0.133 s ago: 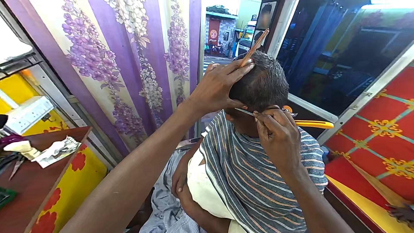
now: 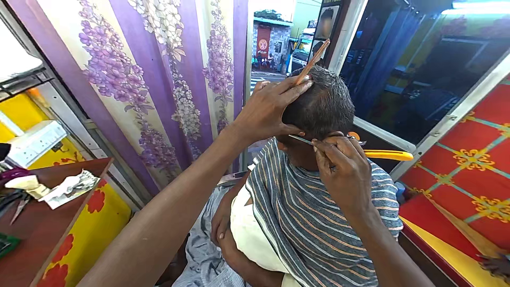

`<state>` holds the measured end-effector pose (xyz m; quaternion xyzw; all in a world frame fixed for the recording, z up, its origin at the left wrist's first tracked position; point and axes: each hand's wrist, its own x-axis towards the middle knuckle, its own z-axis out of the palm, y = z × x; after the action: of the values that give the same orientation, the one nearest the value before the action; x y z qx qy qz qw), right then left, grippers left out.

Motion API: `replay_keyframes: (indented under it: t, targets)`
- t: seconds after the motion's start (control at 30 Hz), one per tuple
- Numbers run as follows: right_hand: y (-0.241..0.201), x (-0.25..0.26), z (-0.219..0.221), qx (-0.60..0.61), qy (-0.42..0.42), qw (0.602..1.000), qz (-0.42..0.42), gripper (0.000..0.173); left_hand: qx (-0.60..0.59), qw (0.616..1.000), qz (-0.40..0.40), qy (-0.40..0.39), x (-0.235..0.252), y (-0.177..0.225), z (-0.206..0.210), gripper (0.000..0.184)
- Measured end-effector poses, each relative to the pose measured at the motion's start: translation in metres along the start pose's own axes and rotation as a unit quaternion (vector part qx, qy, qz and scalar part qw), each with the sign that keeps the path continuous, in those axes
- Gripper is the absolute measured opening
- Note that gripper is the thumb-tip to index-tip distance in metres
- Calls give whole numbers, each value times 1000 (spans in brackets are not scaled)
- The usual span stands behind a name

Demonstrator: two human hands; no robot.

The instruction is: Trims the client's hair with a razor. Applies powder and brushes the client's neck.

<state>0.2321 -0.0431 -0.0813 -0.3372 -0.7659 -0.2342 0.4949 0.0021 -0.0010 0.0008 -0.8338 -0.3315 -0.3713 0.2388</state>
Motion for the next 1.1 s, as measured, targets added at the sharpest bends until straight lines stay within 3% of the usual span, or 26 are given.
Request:
replay_keyframes:
  t: [0.8,0.97,1.1]
  targets:
    - [6,-2,0,3,15,1000,-6,17,-5,1000,-10,-7,7,5,-2,91]
    - [7,-7,-3,15,-25,1000,-5,18,0,1000,-10,-17,8,5,-2,92]
    - [11,-31,-21,75,-15,997,30,19,-75,997,-9,25,2,2,-7,91]
